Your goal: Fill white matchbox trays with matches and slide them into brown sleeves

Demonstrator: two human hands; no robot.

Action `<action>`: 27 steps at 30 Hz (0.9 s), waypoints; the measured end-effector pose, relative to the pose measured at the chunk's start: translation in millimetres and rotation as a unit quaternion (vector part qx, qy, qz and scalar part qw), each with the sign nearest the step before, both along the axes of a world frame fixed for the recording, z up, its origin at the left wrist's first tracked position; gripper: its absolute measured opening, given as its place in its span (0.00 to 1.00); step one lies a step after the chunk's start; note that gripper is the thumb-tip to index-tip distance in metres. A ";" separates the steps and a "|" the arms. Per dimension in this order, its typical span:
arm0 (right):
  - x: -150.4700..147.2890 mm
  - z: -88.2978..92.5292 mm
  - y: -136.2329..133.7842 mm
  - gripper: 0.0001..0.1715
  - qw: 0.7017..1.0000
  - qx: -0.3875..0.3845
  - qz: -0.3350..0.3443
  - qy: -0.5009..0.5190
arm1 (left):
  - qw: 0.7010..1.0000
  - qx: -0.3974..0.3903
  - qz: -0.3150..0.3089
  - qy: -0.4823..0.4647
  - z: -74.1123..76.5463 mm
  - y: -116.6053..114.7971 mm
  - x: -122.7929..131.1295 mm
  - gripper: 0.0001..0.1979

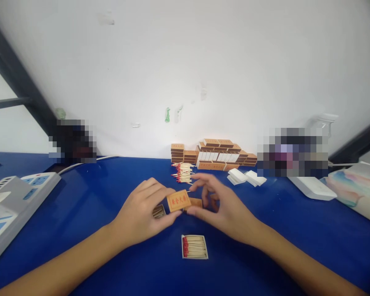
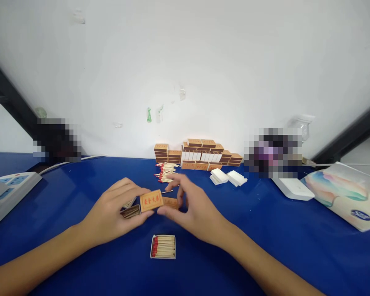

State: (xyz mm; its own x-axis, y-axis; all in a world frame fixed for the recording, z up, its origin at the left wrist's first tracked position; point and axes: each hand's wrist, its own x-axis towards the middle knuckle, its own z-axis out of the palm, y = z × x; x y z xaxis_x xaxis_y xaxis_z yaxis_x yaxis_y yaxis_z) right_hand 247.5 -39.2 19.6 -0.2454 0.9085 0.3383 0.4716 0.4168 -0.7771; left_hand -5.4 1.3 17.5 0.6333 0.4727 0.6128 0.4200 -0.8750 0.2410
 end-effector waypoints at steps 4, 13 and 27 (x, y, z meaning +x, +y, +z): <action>-12.4 5.9 -5.0 0.26 0.979 -0.118 -0.045 0.163 | 0.997 0.013 0.048 -0.060 1.8 3.9 -0.5 0.15; -19.7 6.5 -7.5 0.25 0.953 -0.215 -0.026 0.211 | 0.998 -0.010 0.034 -0.046 -1.0 0.6 3.3 0.16; 8.3 3.0 14.8 0.27 0.951 -0.213 -0.101 0.199 | 0.997 0.021 0.058 -0.048 -3.1 8.4 -3.0 0.18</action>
